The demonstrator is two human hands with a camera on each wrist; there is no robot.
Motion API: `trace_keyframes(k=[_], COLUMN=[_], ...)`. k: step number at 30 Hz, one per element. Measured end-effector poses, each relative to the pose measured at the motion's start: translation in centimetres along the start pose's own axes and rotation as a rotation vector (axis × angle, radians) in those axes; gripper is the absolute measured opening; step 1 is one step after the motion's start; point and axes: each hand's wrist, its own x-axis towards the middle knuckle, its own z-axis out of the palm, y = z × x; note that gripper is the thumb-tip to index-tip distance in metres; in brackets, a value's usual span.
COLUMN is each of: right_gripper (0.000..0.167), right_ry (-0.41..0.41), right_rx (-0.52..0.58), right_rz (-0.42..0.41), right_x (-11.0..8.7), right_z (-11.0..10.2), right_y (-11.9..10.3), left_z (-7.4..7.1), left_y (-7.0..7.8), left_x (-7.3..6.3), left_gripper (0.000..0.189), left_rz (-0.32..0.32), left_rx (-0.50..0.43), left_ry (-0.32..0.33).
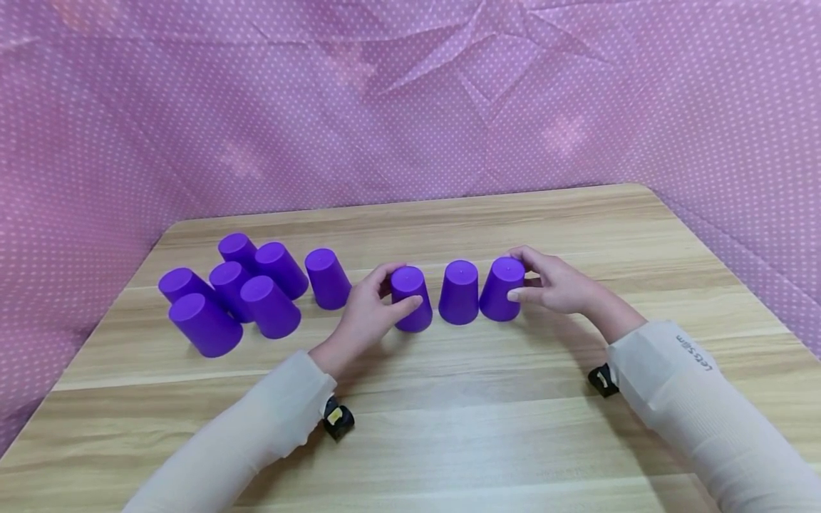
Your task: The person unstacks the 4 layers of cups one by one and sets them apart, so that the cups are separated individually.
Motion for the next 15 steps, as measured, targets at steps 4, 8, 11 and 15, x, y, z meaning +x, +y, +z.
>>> trace_keyframes(k=[4,8,11,15], right_gripper=[0.044,0.044,0.044,0.044], right_ry=[0.001,0.002,0.000,-0.002], right_rx=[-0.006,-0.010,-0.008,-0.004], right_rz=[-0.001,-0.001,0.001,0.005], right_x=[0.0,0.0,0.0,0.0], right_z=[0.0,0.0,0.0,0.0], right_y=[0.0,0.0,-0.1,-0.1], left_z=[-0.4,-0.9,-1.3,-1.9], left_y=[-0.1,-0.3,-0.6,-0.9], left_x=[-0.3,-0.5,-0.7,-1.0], left_gripper=[0.054,0.053,0.054,0.054], left_rz=[0.001,0.020,0.036,0.045], left_rx=[-0.002,0.017,0.027,0.026], left_ry=[0.010,0.024,0.036,0.046])
